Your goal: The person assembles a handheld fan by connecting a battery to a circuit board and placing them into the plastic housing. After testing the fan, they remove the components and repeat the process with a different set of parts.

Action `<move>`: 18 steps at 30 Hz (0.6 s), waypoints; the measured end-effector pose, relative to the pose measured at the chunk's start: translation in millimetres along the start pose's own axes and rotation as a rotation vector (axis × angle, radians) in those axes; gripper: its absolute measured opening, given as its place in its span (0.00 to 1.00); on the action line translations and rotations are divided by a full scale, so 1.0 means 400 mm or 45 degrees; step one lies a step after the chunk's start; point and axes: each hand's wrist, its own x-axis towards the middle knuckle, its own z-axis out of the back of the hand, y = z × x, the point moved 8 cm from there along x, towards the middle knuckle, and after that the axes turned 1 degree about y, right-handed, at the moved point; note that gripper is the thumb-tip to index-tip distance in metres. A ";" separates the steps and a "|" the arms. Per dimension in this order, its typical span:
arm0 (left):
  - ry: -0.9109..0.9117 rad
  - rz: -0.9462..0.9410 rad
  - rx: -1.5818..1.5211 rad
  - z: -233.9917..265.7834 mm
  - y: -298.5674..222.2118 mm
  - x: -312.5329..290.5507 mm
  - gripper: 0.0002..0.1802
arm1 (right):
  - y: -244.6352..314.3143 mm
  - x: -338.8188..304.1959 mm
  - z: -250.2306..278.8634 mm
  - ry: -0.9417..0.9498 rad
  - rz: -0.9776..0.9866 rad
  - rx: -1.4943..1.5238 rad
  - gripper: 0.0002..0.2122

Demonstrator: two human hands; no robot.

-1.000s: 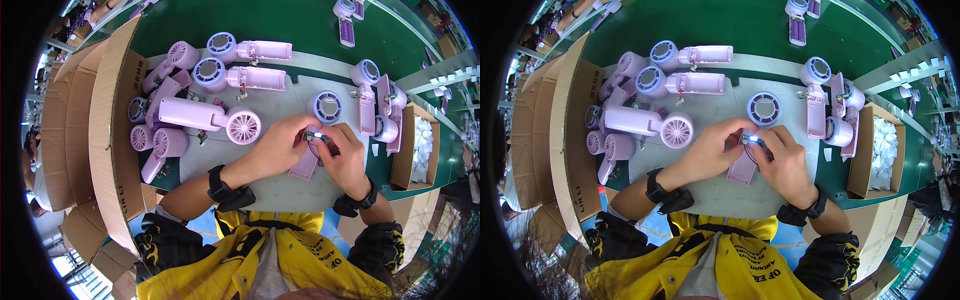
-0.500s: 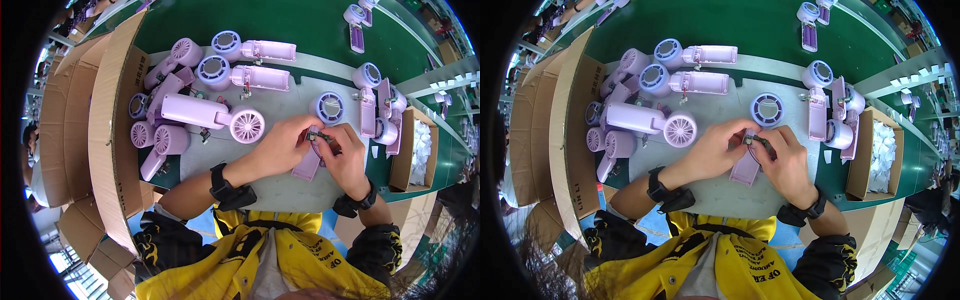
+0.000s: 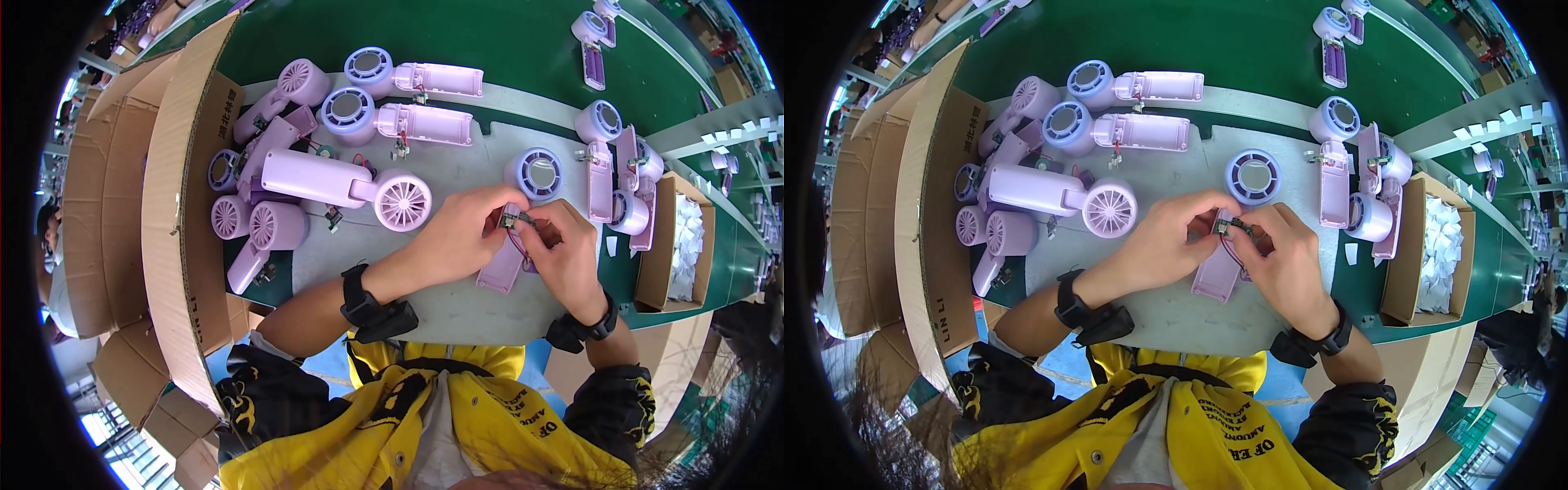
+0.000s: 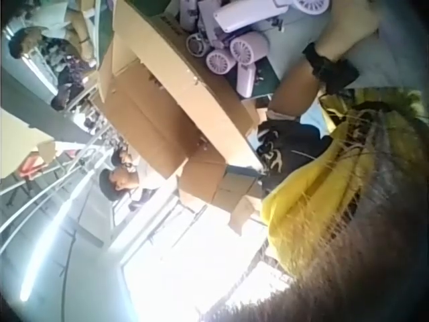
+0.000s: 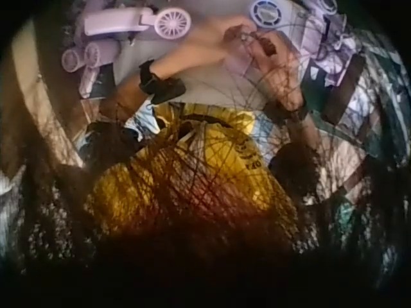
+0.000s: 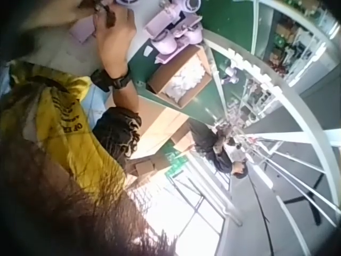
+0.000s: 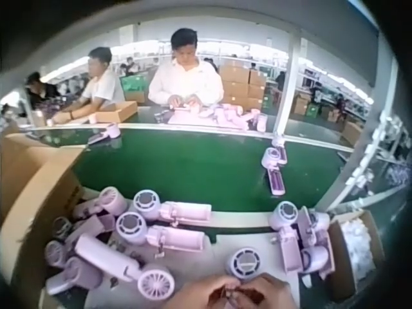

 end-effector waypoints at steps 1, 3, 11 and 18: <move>0.003 -0.004 -0.009 0.002 -0.003 -0.001 0.20 | 0.001 0.000 0.002 -0.001 -0.002 -0.001 0.08; 0.009 -0.008 -0.018 0.003 -0.008 -0.004 0.20 | -0.006 0.001 0.000 0.044 -0.096 0.037 0.08; 0.022 -0.014 -0.019 0.012 -0.018 0.001 0.14 | -0.041 0.022 0.001 0.162 -0.184 0.138 0.09; 0.035 -0.070 0.183 0.014 -0.024 -0.001 0.16 | -0.028 0.023 -0.008 0.378 -0.147 0.138 0.09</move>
